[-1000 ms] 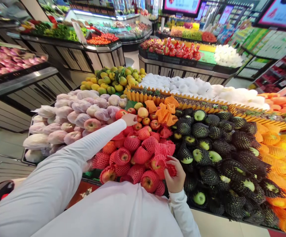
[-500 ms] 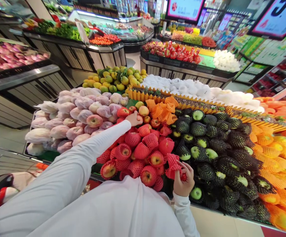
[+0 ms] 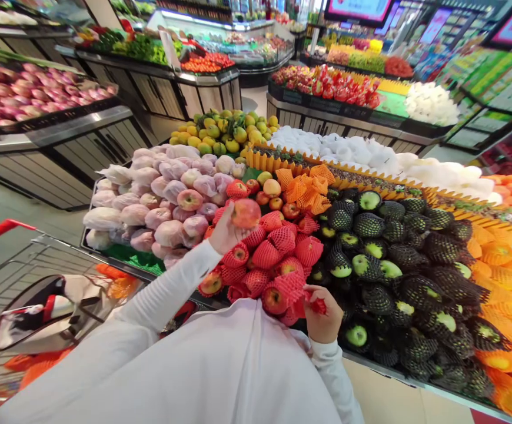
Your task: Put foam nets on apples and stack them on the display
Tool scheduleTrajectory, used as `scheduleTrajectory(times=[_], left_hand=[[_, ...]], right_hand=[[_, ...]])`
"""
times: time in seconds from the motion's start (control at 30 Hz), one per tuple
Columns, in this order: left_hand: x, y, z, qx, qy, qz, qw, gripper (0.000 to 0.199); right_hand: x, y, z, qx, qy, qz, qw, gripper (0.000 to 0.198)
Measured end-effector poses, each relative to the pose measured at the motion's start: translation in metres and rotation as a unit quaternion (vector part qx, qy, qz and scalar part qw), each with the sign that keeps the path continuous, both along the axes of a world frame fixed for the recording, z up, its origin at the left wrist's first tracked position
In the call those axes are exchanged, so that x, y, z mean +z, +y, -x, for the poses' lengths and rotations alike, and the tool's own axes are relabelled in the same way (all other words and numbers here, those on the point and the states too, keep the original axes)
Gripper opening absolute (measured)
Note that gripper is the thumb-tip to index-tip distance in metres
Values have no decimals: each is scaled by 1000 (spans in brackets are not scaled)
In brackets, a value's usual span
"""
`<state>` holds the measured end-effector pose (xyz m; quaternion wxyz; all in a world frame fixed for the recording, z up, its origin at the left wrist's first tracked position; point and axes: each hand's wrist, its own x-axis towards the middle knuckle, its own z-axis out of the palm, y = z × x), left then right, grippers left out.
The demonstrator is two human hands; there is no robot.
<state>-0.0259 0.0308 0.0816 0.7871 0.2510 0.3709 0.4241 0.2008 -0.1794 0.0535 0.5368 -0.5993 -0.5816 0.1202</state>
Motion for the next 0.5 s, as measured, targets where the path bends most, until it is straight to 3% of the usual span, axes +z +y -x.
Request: scheduleTrajectory(times=[0.13, 0.27, 0.5], left_hand=[[-23, -92, -4, -76, -131, 87, 985, 53], [-52, -154, -8, -160, -190, 115, 962, 67], [-70, -194, -15, -40, -170, 56, 983, 64]], right_hand=[[1, -4, 10, 89, 34, 16, 995, 24], [-1, -3, 20, 93, 56, 14, 994, 25], [-15, 10, 15, 10, 6, 55, 998, 7]])
